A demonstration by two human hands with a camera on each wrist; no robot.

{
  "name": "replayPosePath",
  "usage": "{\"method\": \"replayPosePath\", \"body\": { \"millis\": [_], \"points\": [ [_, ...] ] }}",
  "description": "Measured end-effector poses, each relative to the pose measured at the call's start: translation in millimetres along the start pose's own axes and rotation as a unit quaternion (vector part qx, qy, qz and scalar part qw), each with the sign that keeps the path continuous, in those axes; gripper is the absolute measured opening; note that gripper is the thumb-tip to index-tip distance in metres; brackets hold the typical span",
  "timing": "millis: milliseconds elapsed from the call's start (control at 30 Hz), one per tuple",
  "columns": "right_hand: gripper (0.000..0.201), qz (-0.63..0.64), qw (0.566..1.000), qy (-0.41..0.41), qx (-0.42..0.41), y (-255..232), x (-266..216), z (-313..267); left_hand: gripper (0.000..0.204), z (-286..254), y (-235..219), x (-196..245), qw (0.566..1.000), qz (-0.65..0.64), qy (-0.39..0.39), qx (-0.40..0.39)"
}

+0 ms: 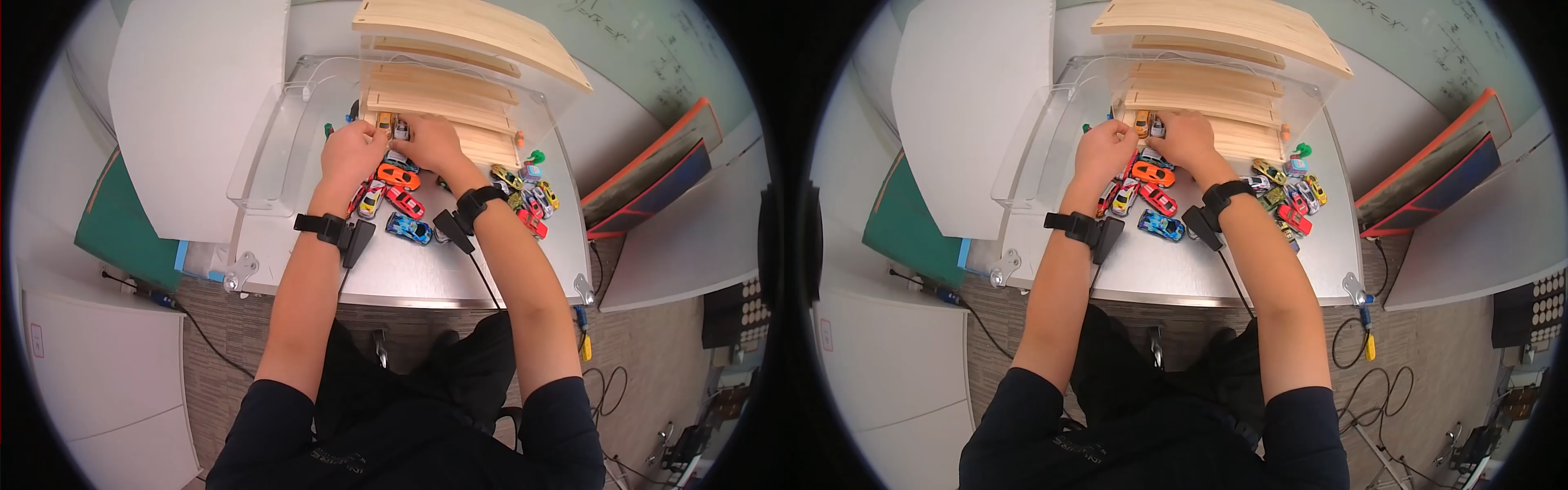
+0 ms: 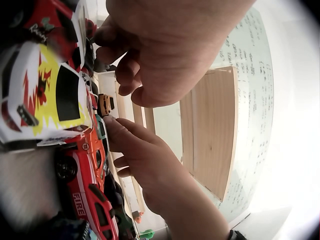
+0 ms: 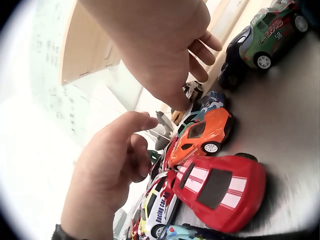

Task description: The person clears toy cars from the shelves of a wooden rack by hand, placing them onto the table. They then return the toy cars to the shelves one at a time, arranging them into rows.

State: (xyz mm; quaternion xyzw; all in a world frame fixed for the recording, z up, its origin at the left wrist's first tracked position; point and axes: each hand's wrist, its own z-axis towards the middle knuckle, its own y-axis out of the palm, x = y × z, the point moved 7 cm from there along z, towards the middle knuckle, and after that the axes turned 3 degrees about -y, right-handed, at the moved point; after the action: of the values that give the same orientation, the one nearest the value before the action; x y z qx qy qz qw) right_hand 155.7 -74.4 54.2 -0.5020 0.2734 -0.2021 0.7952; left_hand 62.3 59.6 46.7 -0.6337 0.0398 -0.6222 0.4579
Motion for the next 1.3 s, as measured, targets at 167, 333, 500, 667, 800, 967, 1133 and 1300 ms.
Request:
{"method": "replayPosePath", "body": {
  "millis": [167, 333, 500, 667, 800, 967, 1133, 1300],
  "points": [
    [0.053, 0.012, 0.998, 0.044, -0.036, 2.8, 3.0, 2.7, 0.027, 0.6, 1.2, -1.2, 0.999, -0.004, -0.027, -0.024],
    [0.052, -0.01, 0.995, 0.091, -0.025, -8.4, 13.7, -7.6, 0.028, 0.9, 2.3, -1.8, 1.0, 0.0, -0.011, -0.014],
    [0.034, -0.064, 0.99, 0.121, 0.042, -34.3, 46.4, -28.3, 0.029, -1.2, 0.0, 2.6, 1.0, -0.008, -0.003, -0.01],
    [0.028, -0.057, 0.985, 0.16, 0.001, -41.0, 73.8, -45.0, 0.03, -1.6, 0.4, 4.0, 1.0, 0.003, -0.003, -0.011],
    [0.03, -0.041, 0.985, 0.167, 0.011, -38.6, 72.0, -47.7, 0.03, -2.2, -1.3, 5.0, 1.0, 0.022, -0.008, -0.013],
    [0.038, -0.046, 0.987, 0.156, 0.016, -37.6, 70.2, -45.0, 0.03, -0.2, 3.3, 1.5, 1.0, 0.012, 0.014, 0.007],
    [0.045, -0.012, 0.982, 0.186, -0.029, -33.7, 71.1, -44.7, 0.031, -2.5, 0.1, 5.6, 1.0, 0.014, -0.004, -0.02],
    [0.05, -0.2, 0.953, 0.226, -0.005, -52.2, 96.0, -59.2, 0.033, -2.7, 2.2, 3.5, 0.999, 0.018, -0.011, -0.029]
  ]
}}
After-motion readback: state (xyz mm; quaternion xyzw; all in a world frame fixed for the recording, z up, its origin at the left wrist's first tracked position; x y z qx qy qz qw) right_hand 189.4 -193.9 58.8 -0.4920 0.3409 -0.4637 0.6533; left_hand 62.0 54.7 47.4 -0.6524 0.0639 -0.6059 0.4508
